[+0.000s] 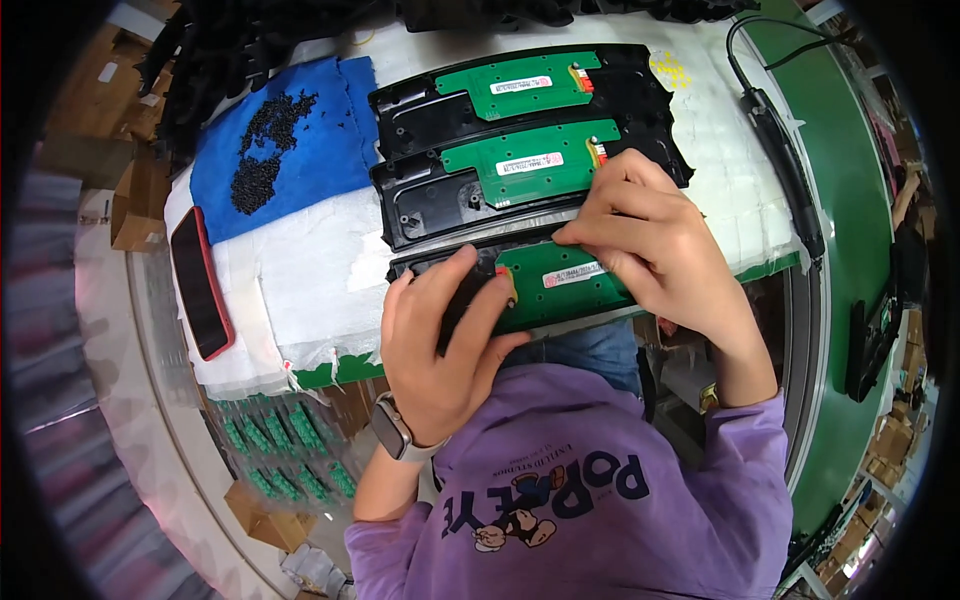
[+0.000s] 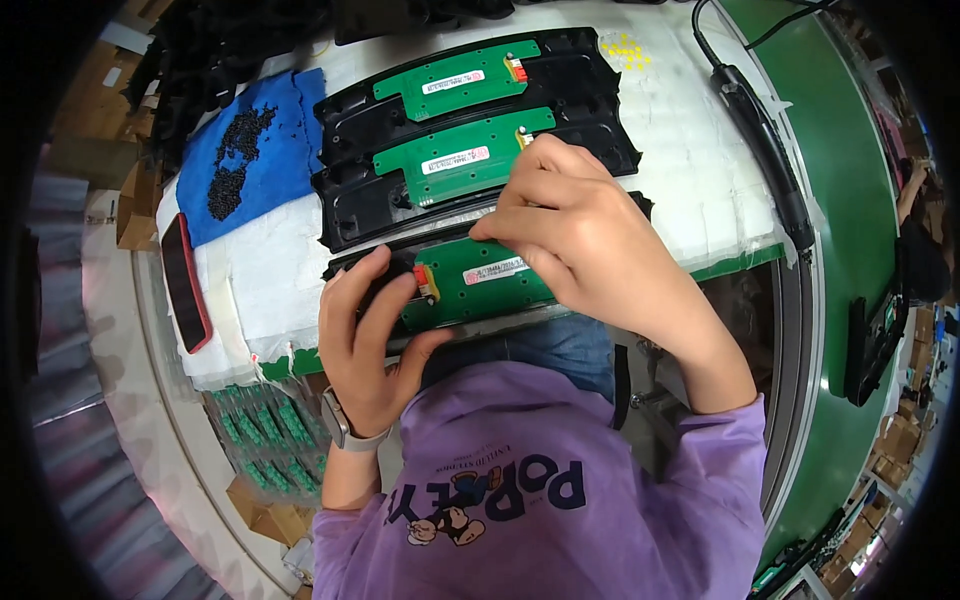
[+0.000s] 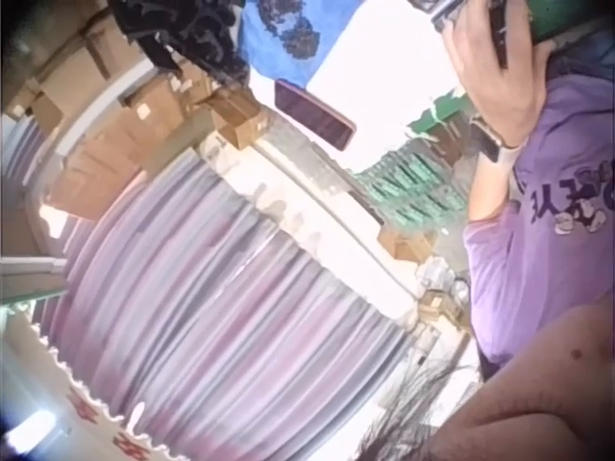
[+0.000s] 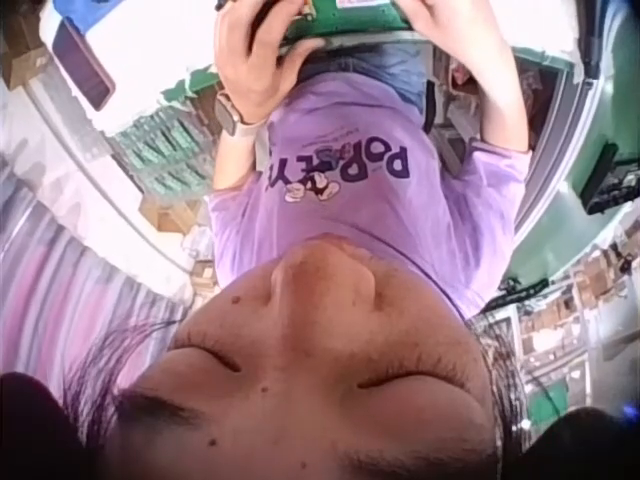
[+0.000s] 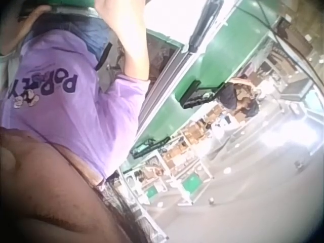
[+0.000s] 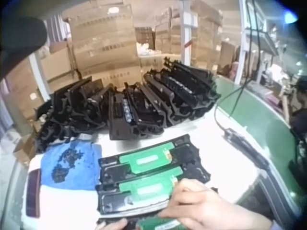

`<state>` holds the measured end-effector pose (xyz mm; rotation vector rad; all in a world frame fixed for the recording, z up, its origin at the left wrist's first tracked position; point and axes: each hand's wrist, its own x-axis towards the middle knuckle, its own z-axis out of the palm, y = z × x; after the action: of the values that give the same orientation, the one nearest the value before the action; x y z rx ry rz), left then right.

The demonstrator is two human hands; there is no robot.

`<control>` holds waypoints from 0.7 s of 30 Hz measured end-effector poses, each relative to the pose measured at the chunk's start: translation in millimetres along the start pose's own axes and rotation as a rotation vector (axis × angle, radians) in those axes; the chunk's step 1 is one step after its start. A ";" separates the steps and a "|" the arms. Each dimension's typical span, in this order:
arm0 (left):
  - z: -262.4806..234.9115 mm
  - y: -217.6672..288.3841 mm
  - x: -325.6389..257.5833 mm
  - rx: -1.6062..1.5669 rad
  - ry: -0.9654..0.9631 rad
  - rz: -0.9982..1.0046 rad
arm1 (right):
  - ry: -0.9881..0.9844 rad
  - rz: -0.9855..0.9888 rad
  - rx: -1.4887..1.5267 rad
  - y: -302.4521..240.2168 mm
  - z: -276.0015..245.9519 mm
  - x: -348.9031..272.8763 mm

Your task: Installing electronic chips and fastening screws onto printer toner cartridges.

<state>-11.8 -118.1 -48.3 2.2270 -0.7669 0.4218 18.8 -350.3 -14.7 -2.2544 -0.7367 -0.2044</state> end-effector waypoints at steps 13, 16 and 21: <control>-6.4 11.1 7.6 0.180 -0.147 0.040 | 0.021 0.001 -0.237 -9.2 -15.6 4.7; -3.4 13.2 6.3 0.170 -0.104 0.029 | 0.066 -0.076 -0.209 -2.1 -27.4 30.3; -11.3 19.3 17.7 0.157 -0.104 0.055 | 0.143 -0.040 -0.470 47.3 -23.7 65.4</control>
<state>-11.2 -127.6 -21.3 2.3937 -0.8781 0.4072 100.9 -364.2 -3.4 -2.6299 -0.7118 -0.6064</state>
